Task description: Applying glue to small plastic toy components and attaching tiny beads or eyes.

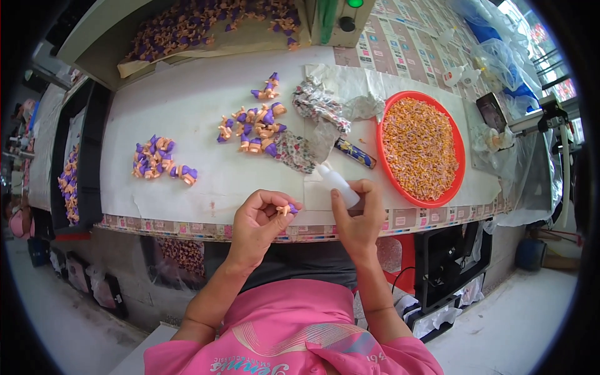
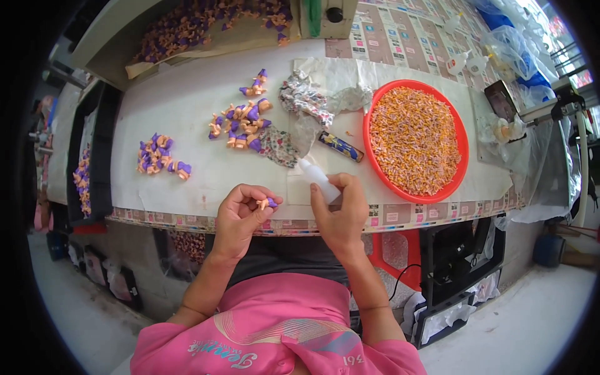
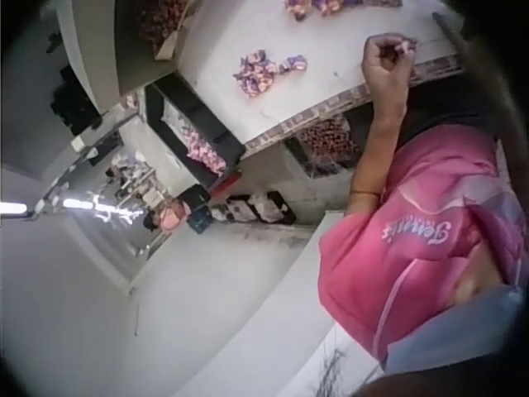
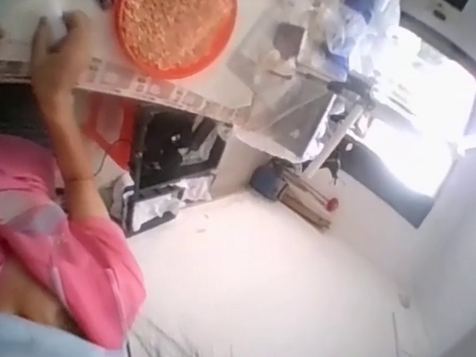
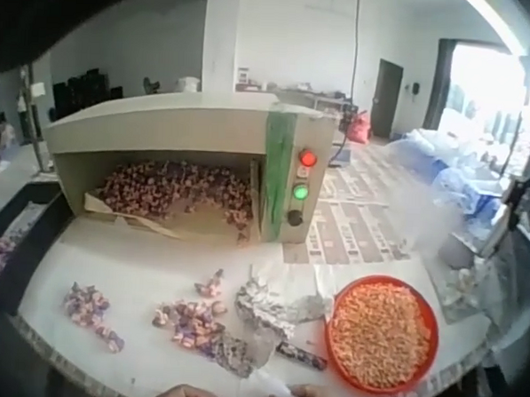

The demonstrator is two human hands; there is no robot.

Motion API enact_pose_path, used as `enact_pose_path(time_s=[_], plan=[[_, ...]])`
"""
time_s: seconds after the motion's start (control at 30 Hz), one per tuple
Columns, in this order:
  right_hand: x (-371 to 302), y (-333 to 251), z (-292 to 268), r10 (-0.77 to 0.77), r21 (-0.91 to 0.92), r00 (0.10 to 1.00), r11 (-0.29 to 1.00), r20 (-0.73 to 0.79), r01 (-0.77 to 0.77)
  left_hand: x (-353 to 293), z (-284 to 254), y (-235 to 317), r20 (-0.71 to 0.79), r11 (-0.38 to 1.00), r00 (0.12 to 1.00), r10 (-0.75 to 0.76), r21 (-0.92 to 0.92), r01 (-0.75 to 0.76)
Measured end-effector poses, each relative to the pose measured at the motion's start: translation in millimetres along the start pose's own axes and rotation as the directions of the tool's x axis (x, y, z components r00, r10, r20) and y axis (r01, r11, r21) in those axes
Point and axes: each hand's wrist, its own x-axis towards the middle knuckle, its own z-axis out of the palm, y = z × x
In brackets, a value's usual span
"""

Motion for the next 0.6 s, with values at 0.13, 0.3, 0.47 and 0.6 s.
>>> enact_pose_path(time_s=[0.13, 0.3, 0.47, 0.6], plan=[[18.9, 6.8, -15.1, -0.350, -0.144, 0.935, 0.930, -0.053, 0.340, 1.5, 12.6, -2.5, -0.009, 1.000, 1.000, 0.009, 0.008, -0.009], [46.6, -5.1, -59.4, -0.445, -0.308, 0.890, 0.865, -0.103, 0.397, 1.8, 21.0, -1.5, -0.003, 0.999, 0.999, 0.035, 0.004, -0.035], [89.4, 6.9, -89.4, -0.407, -0.561, 0.911, 0.769, -0.064, 0.305, -1.2, 23.7, 1.5, 0.004, 1.000, 1.000, 0.031, -0.005, -0.031], [110.8, 7.2, -90.9, -0.432, -0.609, 0.902, 0.716, -0.001, 0.342, -4.7, 23.0, 2.3, 0.013, 0.999, 0.999, 0.049, 0.016, -0.049]])
